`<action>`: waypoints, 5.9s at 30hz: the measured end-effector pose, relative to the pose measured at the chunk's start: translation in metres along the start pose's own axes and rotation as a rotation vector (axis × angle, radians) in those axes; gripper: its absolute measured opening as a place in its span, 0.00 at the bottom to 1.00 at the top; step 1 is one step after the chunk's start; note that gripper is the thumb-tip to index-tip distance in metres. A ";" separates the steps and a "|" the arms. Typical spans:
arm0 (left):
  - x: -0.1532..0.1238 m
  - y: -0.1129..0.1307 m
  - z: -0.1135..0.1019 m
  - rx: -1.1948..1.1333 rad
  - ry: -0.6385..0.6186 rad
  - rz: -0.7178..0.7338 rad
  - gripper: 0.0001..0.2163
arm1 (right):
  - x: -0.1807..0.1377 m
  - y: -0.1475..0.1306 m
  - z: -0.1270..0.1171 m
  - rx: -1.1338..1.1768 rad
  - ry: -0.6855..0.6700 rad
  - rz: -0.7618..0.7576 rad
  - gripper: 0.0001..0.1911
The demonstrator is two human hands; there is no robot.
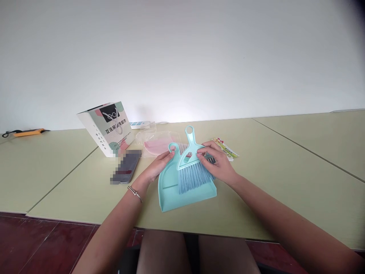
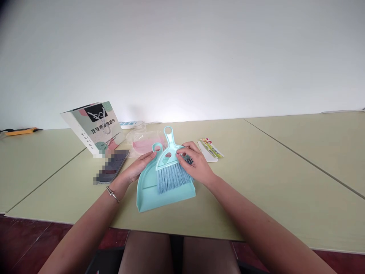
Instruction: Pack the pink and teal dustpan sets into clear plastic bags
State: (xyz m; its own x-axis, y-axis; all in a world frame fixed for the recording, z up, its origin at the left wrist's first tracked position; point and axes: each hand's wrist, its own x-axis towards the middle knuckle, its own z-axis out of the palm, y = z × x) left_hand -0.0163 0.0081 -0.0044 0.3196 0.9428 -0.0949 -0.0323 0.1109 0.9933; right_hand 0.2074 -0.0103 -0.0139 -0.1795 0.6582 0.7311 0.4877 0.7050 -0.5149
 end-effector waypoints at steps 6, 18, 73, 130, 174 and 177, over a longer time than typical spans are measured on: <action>0.001 0.002 0.002 0.029 0.088 0.073 0.20 | -0.002 0.003 0.003 -0.024 -0.087 0.054 0.10; 0.002 0.001 0.002 0.050 0.114 0.177 0.18 | -0.005 0.006 0.007 0.023 -0.211 0.095 0.13; -0.001 0.008 0.006 0.246 0.144 0.193 0.16 | -0.004 -0.018 0.018 0.212 -0.420 0.506 0.20; -0.001 0.002 0.003 0.221 0.076 0.095 0.17 | -0.003 -0.004 0.007 -0.152 -0.399 -0.484 0.13; 0.006 -0.008 -0.008 1.090 0.299 0.361 0.21 | 0.019 0.013 -0.004 1.085 0.558 1.124 0.11; 0.005 -0.005 -0.010 1.233 0.217 0.316 0.09 | 0.021 0.024 -0.012 1.057 0.601 1.113 0.11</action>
State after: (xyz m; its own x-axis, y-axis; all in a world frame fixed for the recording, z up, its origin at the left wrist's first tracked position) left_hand -0.0237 0.0154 -0.0104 0.2949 0.9194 0.2604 0.8498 -0.3769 0.3684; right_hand 0.2252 0.0171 -0.0053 0.2978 0.9199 -0.2550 -0.6653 0.0085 -0.7466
